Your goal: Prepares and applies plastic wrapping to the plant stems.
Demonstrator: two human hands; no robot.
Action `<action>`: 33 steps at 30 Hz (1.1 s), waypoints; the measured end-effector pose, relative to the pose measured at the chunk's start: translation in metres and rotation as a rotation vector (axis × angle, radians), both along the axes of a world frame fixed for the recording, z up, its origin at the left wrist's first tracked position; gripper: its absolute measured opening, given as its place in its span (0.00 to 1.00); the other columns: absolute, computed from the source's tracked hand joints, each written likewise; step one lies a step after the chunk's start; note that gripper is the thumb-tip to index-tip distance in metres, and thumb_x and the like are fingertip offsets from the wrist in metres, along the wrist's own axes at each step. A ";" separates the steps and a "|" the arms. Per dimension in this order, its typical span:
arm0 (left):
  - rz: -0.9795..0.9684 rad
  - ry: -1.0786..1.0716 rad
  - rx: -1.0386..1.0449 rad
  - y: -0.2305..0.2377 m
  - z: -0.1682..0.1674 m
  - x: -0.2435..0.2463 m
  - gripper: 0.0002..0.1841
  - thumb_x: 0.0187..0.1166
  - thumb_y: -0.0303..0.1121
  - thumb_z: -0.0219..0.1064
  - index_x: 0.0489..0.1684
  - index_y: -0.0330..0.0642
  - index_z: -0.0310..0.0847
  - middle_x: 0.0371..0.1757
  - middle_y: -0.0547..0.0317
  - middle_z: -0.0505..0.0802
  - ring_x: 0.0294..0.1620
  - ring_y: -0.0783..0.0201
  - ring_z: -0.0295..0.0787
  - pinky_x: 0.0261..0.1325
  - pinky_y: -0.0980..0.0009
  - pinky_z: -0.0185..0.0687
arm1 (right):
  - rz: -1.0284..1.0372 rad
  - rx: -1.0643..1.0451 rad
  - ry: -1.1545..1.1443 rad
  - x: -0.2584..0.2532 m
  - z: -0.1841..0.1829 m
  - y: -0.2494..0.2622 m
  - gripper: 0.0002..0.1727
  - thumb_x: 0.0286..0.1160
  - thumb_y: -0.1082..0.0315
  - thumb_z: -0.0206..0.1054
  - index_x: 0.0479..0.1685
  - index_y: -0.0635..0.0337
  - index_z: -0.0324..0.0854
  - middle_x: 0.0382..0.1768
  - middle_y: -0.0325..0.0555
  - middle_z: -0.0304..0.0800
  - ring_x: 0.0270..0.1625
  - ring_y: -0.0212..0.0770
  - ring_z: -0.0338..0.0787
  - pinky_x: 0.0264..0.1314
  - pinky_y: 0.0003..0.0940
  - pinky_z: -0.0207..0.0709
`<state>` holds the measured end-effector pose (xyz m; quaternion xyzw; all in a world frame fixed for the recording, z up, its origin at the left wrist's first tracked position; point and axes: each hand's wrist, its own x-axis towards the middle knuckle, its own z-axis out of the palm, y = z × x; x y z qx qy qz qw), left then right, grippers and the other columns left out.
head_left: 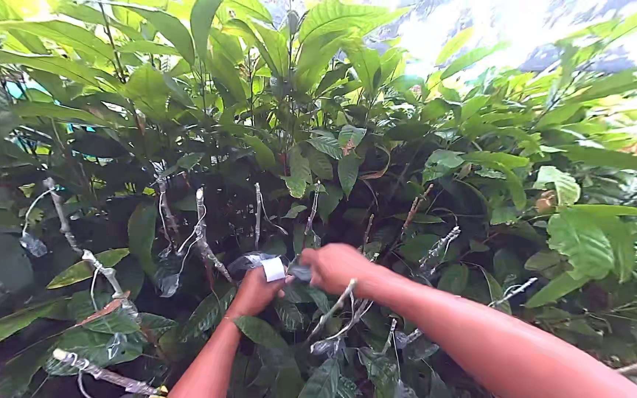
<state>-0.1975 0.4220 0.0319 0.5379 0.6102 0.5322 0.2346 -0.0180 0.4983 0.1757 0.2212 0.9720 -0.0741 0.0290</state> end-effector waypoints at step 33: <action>0.102 -0.101 0.077 0.004 0.032 0.006 0.14 0.78 0.34 0.73 0.57 0.37 0.86 0.36 0.59 0.95 0.26 0.68 0.90 0.33 0.69 0.90 | 0.102 -0.719 0.442 0.009 0.023 0.008 0.16 0.84 0.71 0.61 0.68 0.60 0.80 0.38 0.37 0.90 0.25 0.22 0.80 0.24 0.18 0.72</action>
